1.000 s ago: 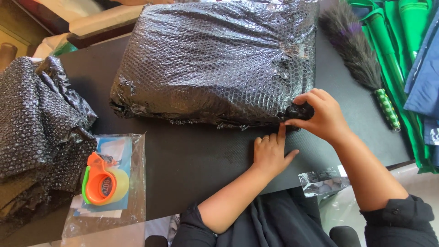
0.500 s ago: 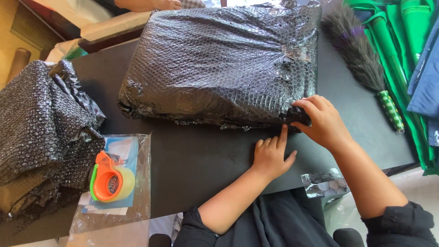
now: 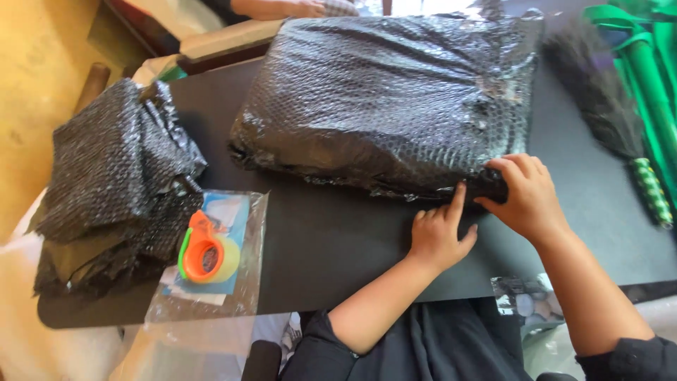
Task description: Wrapping a large object in black bubble wrap and securing it with adhesive tape using a dispenser.
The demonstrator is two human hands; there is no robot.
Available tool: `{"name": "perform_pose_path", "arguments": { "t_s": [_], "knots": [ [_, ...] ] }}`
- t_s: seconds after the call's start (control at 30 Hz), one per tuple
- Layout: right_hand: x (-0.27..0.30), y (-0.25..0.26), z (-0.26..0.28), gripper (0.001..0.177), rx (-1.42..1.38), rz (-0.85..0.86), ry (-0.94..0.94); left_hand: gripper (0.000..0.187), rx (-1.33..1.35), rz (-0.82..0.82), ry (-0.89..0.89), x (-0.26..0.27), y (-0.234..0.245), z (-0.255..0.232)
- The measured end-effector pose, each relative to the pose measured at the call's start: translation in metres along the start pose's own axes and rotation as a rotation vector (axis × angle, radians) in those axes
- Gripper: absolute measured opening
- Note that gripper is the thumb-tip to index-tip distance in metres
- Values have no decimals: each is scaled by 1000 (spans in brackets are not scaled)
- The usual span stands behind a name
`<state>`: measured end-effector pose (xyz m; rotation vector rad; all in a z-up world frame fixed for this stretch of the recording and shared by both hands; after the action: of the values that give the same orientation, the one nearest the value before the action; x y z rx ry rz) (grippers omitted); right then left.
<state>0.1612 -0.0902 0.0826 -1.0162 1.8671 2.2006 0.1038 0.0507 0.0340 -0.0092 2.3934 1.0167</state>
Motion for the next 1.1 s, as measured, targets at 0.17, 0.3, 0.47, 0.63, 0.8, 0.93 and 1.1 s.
{"name": "perform_pose_path", "arguments": {
  "t_s": [0.17, 0.3, 0.47, 0.63, 0.8, 0.93, 1.1],
  "knots": [
    [-1, 6, 15, 58, -15, 15, -117, 71, 100, -27, -25, -9, 50, -14],
    [12, 22, 65, 43, 16, 4, -177, 42, 274, -187, -56, 6, 114, -17],
    [21, 46, 181, 42, -251, 116, 77, 64, 243, -309, -70, 66, 170, 4],
    [-32, 64, 170, 54, -906, 426, 159, 85, 77, -536, -201, 110, 214, -7],
    [-100, 30, -39, 75, -12, 67, -289, 122, -52, -163, 37, 90, 173, 29],
    [-70, -42, -90, 77, -138, 513, -528, 104, 72, -77, 16, 80, 179, 30],
    [-31, -40, -74, 66, -142, 600, -677, 97, 33, 16, -40, 71, 205, 72]
  ]
}}
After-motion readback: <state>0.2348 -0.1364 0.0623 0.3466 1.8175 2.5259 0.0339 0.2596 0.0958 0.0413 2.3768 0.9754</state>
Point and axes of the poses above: each hand's wrist, its own x-axis away from the middle knuckle, its own y-axis out of the back of the hand, z = x × y, the point moved 10 cm from there along -x, towards the middle knuckle, and after that the axes turned 14 degrees about x, right-handed, at the moved point
